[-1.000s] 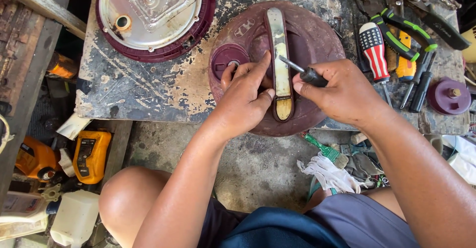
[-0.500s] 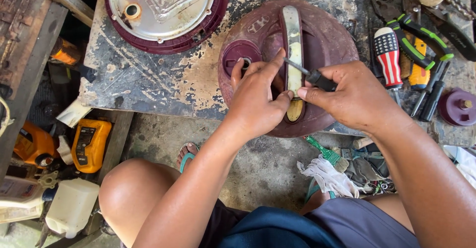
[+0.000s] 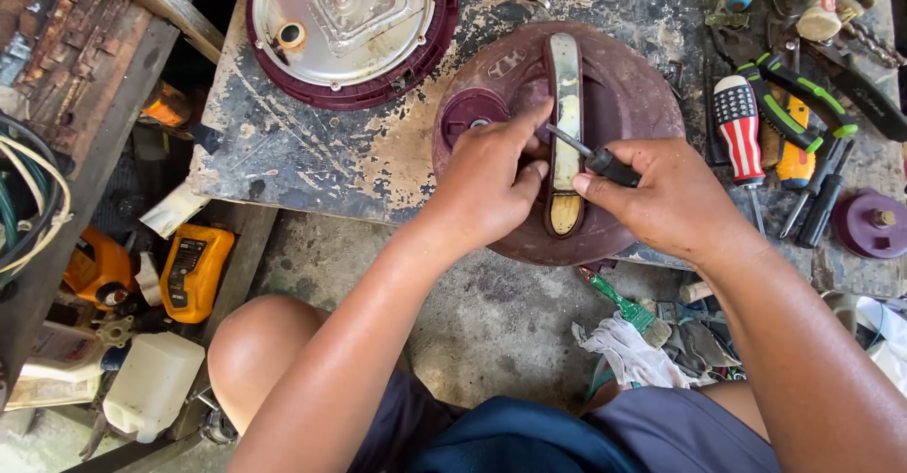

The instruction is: Disassembling the handle and internal components of a rice cooker lid using a screwdriver on a repair bench.

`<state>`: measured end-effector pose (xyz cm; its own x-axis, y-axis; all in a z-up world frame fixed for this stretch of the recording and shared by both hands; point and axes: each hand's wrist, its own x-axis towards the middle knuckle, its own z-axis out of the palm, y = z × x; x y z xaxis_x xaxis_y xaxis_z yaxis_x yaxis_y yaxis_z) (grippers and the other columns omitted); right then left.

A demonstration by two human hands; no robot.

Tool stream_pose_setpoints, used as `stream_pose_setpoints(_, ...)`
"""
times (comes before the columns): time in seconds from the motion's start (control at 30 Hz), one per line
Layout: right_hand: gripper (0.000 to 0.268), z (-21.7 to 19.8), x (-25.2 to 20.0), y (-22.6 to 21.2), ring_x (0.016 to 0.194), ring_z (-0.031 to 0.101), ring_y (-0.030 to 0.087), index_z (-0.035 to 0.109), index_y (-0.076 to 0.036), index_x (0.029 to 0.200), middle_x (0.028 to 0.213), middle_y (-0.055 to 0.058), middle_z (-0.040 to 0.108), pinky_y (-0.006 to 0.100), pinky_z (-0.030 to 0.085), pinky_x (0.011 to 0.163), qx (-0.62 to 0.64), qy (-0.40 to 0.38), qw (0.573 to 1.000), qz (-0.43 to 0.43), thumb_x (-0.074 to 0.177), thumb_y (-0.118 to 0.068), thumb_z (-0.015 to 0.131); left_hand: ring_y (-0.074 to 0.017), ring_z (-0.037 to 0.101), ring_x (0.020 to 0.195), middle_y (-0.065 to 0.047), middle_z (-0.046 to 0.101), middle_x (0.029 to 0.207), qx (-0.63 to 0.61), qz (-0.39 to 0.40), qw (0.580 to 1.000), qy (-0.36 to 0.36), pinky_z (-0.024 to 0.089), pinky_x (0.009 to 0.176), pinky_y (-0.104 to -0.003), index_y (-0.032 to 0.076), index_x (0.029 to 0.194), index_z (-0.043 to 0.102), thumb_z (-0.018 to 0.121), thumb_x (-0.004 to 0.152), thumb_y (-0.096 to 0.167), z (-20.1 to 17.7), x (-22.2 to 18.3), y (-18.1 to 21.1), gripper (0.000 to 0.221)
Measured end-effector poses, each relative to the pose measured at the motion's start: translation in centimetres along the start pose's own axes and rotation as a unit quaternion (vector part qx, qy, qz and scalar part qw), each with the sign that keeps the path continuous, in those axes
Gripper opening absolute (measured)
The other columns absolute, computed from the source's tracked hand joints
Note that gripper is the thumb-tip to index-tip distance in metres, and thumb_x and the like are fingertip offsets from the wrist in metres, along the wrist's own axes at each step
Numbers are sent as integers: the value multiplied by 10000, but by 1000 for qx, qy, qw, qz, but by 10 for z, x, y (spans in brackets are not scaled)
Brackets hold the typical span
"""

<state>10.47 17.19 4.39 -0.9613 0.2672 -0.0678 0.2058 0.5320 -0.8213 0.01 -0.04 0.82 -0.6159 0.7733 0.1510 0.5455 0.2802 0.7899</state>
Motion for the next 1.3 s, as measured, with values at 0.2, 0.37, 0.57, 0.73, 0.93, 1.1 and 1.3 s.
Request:
stream_pose_setpoints(0.2, 151, -3, -2, 21, 787, 535, 27, 790, -125, 876, 776, -76, 695, 260, 440, 696, -38, -30, 999, -3, 951, -246, 743, -305, 9, 1540, -25, 68, 1674, 216, 100, 958, -161, 14, 1231, -667, 243, 1445, 589, 762, 898, 334, -41, 38, 28, 581)
stream_pose_setpoints(0.37, 148, -3, -8, 30, 832, 556, 36, 782, -114, 902, 824, -57, 697, 270, 441, 716, -55, 12, 998, -28, 958, -241, 732, -390, 10, 1526, -51, 394, 1561, 245, 206, 908, -271, 10, 1158, -702, 248, 1207, 633, 803, 808, 504, -48, 87, 9, 504)
stream_pose_setpoints(0.57, 223, -32, -24, 38, 986, 624, 87, 734, -83, 1116, 1036, -4, 744, 275, 477, 900, -32, 72, 997, -12, 922, -190, 759, -255, 482, 1127, -10, 544, 1026, 263, 268, 875, -305, 251, 1000, -557, 243, 943, 591, 854, 757, 624, -30, 118, 8, 499)
stream_pose_setpoints(0.73, 222, -66, -52, 27, 438, 319, 121, 637, -174, 1066, 768, 0, 492, 264, 251, 488, -142, 80, 987, 7, 887, -223, 760, -335, 400, 1316, -105, 535, 1316, 301, 145, 889, -313, 251, 1147, -586, 274, 1292, 623, 568, 964, 580, -25, 116, 44, 453)
stream_pose_setpoints(0.93, 331, -64, -72, 49, 401, 588, 167, 764, -259, 1188, 454, 14, 601, 390, 474, 573, -327, 121, 936, -46, 885, -383, 717, -193, 583, 980, 59, 667, 984, 256, -30, 899, -355, 167, 1216, -495, 242, 1048, 730, 545, 968, 406, -21, 116, 76, 259)
stream_pose_setpoints(1.1, 206, -41, -76, 42, 846, 728, 166, 759, -209, 1192, 1020, -55, 758, 340, 513, 614, -430, 202, 857, -197, 1009, -276, 693, -54, 390, 547, 75, 621, 719, 116, -76, 916, -377, 308, 538, -259, 184, 930, 753, 547, 989, 189, -11, 123, 57, 214)
stream_pose_setpoints(1.3, 49, -29, -76, 27, 700, 565, 246, 760, -180, 1097, 864, 33, 569, 378, 435, 571, -552, 245, 757, -250, 1067, -170, 722, -72, 629, 507, 26, 742, 689, 58, -65, 925, -369, 475, 561, -241, 155, 826, 749, 535, 934, 151, -4, 136, 39, 240)
